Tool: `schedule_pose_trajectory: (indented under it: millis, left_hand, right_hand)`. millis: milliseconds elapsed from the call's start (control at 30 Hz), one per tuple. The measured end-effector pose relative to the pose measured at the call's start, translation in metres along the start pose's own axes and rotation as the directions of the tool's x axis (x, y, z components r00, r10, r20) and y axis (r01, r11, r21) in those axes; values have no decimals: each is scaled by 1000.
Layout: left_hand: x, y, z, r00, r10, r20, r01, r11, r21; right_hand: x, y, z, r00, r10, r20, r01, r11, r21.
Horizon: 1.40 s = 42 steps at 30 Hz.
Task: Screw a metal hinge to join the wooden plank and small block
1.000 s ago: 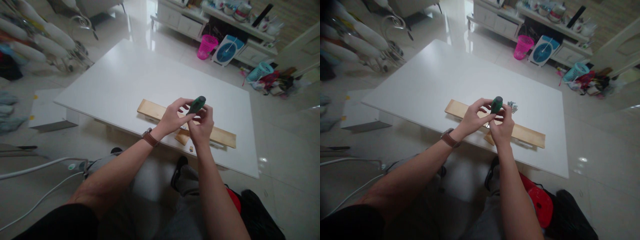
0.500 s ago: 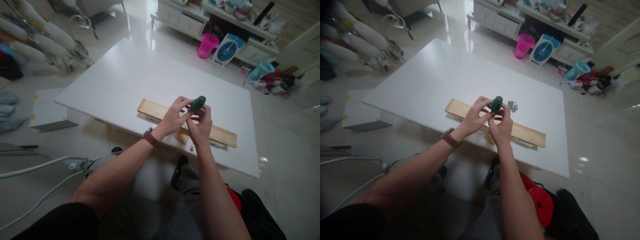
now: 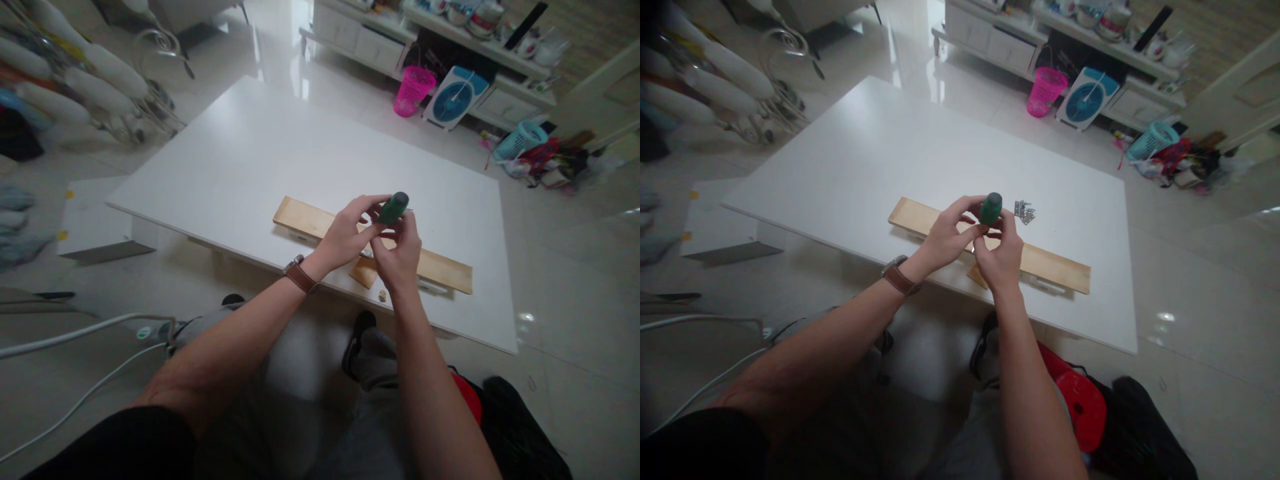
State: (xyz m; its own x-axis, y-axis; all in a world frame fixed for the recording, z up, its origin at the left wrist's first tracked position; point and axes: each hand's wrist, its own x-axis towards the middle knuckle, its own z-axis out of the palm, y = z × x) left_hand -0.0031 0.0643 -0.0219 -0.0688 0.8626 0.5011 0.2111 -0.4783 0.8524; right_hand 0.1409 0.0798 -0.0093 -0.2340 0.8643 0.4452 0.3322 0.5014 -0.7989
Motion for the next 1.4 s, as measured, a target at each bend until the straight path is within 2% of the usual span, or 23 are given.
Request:
schedule_pose_trajectory:
  millis: [300, 500, 633, 833, 1133, 1233, 1400]
  left_hand:
    - [-2, 6, -1, 999, 14, 43, -14, 1000, -20]
    - [-2, 7, 1, 999, -4, 35, 4, 1000, -15]
    - [-1, 4, 0, 1000, -25, 18, 25, 999, -40]
    - [-1, 5, -3, 1000, -3, 26, 2, 1000, 13]
    - [-2, 2, 1, 999, -51, 6, 51, 999, 0]
    - [-2, 0, 0, 998, -59, 1, 59, 998, -15]
    - [-1, -2, 0, 1000, -7, 23, 8, 1000, -18]
  right_hand:
    - [1, 5, 0, 997, 18, -80, -24, 997, -72]
    - [2, 3, -1, 999, 24, -46, -28, 996, -88]
    - [1, 2, -1, 1000, 15, -25, -16, 999, -41]
    - [0, 3, -1, 997, 52, -52, -52, 999, -12]
    - [2, -1, -2, 999, 27, -30, -31, 992, -126]
    - [2, -1, -3, 999, 40, -16, -41, 995, -92]
    - [1, 4, -4, 995, 92, 29, -91, 996, -24]
